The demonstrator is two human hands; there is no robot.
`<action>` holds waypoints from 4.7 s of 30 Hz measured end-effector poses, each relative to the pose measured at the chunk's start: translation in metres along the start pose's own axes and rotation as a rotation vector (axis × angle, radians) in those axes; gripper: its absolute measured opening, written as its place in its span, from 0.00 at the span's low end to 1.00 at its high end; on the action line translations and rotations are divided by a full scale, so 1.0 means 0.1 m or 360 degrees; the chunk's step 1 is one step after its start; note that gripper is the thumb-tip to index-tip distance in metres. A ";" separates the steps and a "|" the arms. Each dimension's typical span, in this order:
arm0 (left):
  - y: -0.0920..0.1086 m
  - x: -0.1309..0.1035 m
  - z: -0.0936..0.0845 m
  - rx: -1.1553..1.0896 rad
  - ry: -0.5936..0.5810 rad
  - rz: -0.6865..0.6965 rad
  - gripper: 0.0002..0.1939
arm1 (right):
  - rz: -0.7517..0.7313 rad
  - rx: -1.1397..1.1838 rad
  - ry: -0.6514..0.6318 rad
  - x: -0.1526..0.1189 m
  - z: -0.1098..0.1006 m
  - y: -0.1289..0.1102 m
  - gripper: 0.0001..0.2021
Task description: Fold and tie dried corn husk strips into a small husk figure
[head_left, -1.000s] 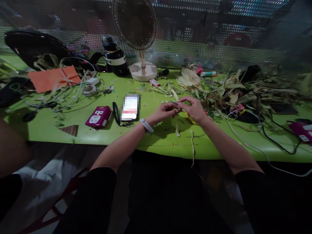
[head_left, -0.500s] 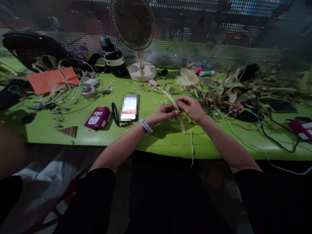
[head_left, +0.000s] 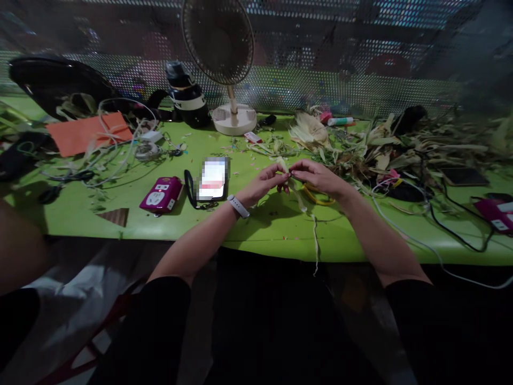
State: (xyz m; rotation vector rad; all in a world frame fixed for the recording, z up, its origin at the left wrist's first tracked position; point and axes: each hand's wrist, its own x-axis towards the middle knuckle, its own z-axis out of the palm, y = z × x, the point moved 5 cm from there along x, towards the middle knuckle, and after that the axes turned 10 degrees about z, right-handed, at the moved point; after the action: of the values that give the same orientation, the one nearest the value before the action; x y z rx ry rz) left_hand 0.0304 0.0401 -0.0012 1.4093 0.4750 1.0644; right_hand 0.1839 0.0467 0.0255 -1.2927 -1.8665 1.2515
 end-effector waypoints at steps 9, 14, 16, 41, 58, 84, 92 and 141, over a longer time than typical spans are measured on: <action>0.06 0.03 -0.01 0.0041 0.0064 0.0114 0.13 | -0.0035 0.0045 0.0023 0.00 -0.02 0.01 0.17; 0.05 0.03 -0.08 0.0085 0.0262 0.0131 0.12 | -0.0048 0.0020 0.0116 -0.01 -0.05 0.00 0.17; 0.05 0.03 -0.11 0.0049 0.0317 0.0119 0.13 | -0.0070 -0.0002 0.0156 -0.01 -0.06 -0.02 0.15; -0.05 0.03 -0.16 -0.0117 0.0296 -0.0071 0.25 | -0.0640 -0.0754 0.0454 -0.12 0.02 -0.16 0.07; -0.07 0.02 -0.12 -0.0132 0.0032 -0.0224 0.24 | -0.0877 -0.1076 0.0388 -0.14 0.05 -0.15 0.10; -0.10 0.06 -0.20 -0.0076 0.0128 -0.0114 0.20 | -0.0371 -0.0787 0.0484 -0.07 0.00 -0.09 0.09; -0.05 0.04 -0.21 -0.0074 0.0306 -0.0153 0.17 | -0.0583 -0.0701 0.0344 -0.10 -0.05 -0.14 0.08; -0.06 -0.01 -0.09 -0.0019 -0.0053 -0.0312 0.07 | -0.0732 -0.1092 0.0948 -0.07 -0.10 -0.04 0.11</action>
State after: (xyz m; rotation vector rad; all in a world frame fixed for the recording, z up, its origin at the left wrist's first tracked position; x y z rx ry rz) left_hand 0.0242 0.0450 -0.0085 1.3382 0.5692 0.8830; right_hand 0.1936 0.0440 0.0335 -1.2466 -2.0079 -0.0471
